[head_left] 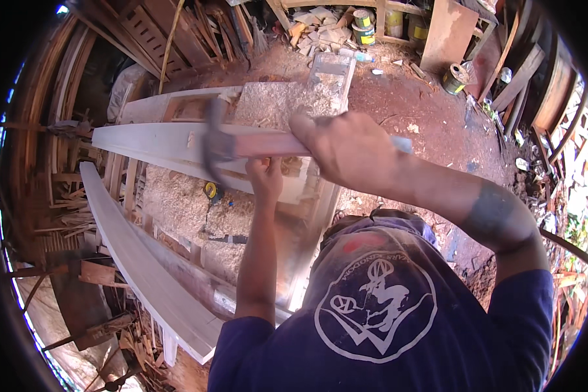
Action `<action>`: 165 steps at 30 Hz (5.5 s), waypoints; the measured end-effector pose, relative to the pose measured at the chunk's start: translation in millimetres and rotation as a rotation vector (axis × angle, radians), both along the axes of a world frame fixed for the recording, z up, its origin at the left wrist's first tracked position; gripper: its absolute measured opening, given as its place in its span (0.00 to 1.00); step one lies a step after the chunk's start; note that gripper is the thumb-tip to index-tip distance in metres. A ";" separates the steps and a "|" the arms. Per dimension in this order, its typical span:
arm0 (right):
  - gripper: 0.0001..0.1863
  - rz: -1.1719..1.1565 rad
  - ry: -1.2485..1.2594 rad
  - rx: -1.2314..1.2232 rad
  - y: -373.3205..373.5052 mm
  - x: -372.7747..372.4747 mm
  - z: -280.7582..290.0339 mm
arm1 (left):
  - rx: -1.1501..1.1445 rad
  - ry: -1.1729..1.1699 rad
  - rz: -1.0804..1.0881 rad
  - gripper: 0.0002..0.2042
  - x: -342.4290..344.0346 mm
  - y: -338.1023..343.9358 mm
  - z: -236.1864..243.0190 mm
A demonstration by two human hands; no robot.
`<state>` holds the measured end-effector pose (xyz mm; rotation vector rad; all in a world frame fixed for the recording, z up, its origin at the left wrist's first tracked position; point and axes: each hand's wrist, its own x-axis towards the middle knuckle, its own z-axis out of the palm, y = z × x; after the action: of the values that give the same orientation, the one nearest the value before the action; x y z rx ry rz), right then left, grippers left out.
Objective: The person is carving a rectangular notch into a wooden beam using a hammer and a chisel to remove wood chips.
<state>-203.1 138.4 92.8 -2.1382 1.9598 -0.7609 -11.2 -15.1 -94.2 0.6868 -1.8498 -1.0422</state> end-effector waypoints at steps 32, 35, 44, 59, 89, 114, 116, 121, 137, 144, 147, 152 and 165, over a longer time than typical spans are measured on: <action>0.08 -0.423 -0.460 0.155 49.6 -55.8 -32.1 | -0.018 -0.042 -0.057 0.14 21.1 9.1 19.3; 0.09 -0.494 -0.457 0.218 56.2 -63.6 -42.6 | 0.175 -0.111 -0.036 0.15 -1.8 -19.0 14.9; 0.12 -0.666 -0.571 0.280 74.4 -57.9 -35.0 | 0.921 0.140 -0.147 0.19 -41.1 -78.4 27.9; 0.12 -0.620 -0.541 0.342 82.5 -35.4 -62.8 | 0.717 0.339 -0.252 0.15 1.1 -29.4 29.6; 0.11 -0.130 -0.055 -0.563 -20.0 8.8 79.8 | 0.482 0.331 -0.145 0.19 -24.6 -36.5 4.0; 0.11 -0.260 -0.087 0.035 -25.1 -6.9 31.1 | 0.550 0.238 -0.134 0.16 -17.4 -27.3 4.2; 0.07 -0.299 -0.232 -0.070 -10.3 -13.3 30.9 | 0.519 0.269 -0.106 0.14 -11.9 -15.1 -1.8; 0.08 -0.401 -0.314 0.044 24.9 -26.9 13.1 | 0.291 0.301 -0.065 0.11 8.9 -2.7 -17.8; 0.06 -0.321 0.003 -0.104 -3.5 -2.1 32.1 | 0.610 0.146 -0.164 0.14 -23.5 -43.6 20.3; 0.08 0.194 0.531 -0.300 -50.3 14.0 22.1 | 0.396 0.160 -0.160 0.13 -30.8 -38.8 0.9; 0.05 0.184 0.855 -0.086 -84.3 6.5 34.8 | 0.557 0.126 -0.204 0.12 -33.5 -52.0 6.0; 0.10 0.366 0.626 -0.235 -45.9 46.7 75.8 | 0.489 0.180 -0.183 0.11 -13.2 -44.3 7.6; 0.06 0.018 0.689 -0.180 -14.6 -4.0 73.9 | 0.471 -0.276 -0.274 0.11 -59.1 -60.3 5.5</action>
<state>-207.1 123.8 166.8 -2.7928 2.2178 -0.1987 -70.3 -75.4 -88.8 0.9008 -1.9874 -1.6640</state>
